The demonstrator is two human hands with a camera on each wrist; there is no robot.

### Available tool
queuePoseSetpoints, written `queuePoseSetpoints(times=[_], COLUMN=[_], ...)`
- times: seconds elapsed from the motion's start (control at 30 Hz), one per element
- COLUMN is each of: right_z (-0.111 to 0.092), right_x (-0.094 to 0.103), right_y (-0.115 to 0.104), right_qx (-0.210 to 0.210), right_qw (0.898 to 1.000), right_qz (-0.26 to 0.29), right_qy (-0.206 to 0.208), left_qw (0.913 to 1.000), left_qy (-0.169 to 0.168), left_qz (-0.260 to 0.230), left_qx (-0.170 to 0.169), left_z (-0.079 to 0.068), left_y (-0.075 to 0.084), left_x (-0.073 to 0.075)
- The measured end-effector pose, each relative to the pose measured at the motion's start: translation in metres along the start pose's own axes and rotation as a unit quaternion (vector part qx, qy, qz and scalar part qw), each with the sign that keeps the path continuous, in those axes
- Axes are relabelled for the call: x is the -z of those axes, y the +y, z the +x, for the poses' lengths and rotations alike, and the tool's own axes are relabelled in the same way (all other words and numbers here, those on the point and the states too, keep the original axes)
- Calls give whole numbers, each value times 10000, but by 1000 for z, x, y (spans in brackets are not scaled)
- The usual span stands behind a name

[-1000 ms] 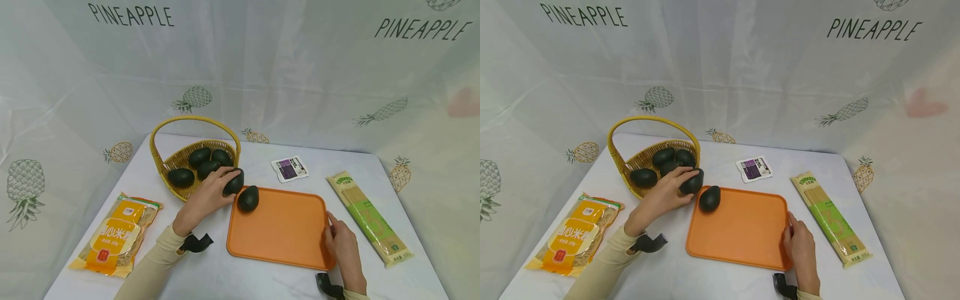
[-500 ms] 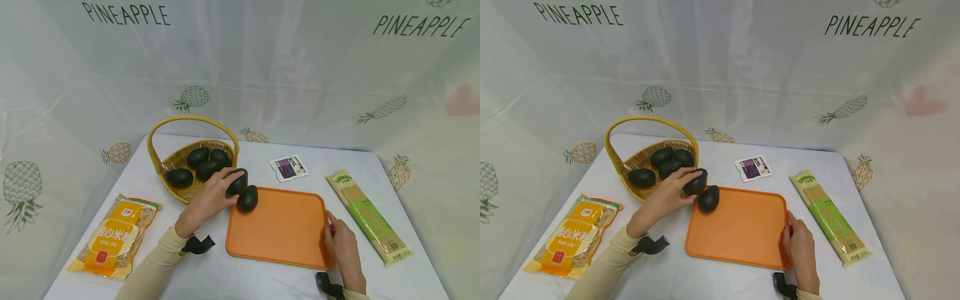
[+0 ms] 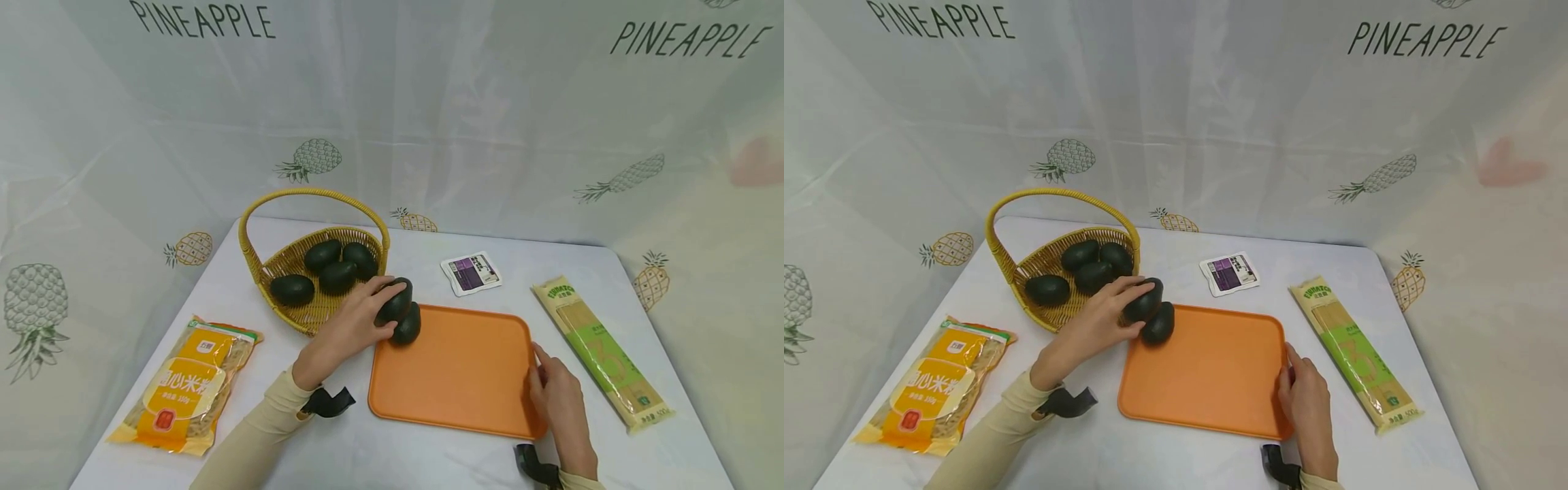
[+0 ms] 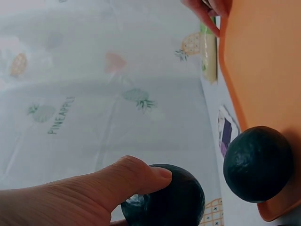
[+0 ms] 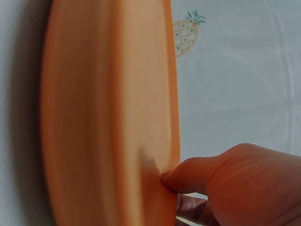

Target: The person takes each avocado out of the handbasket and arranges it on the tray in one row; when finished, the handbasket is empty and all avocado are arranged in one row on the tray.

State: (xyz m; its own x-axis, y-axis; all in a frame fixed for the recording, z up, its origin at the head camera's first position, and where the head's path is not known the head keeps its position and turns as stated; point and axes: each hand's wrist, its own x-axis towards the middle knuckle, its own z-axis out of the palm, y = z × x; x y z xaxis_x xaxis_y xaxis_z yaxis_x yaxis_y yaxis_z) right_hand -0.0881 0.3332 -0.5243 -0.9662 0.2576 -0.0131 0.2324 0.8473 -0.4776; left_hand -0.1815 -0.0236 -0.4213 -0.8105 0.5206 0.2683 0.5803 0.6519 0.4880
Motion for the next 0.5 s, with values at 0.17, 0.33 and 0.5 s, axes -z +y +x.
queuePoseSetpoints(times=[0.17,0.33,0.5], right_z=[0,-1,-1], right_x=[1,0,-2], right_y=[1,2,3], right_qx=[-65,76,289], right_qw=[9999,9999,9988], right_qz=[10,28,41], right_qy=[-114,103,381], left_qw=[9999,9998,9997], left_qy=[-83,-149,-217], left_qz=[-41,-85,-97], left_qx=[74,90,93], left_z=[1,1,2], left_y=[3,4,6], left_x=[-2,-5,-8])
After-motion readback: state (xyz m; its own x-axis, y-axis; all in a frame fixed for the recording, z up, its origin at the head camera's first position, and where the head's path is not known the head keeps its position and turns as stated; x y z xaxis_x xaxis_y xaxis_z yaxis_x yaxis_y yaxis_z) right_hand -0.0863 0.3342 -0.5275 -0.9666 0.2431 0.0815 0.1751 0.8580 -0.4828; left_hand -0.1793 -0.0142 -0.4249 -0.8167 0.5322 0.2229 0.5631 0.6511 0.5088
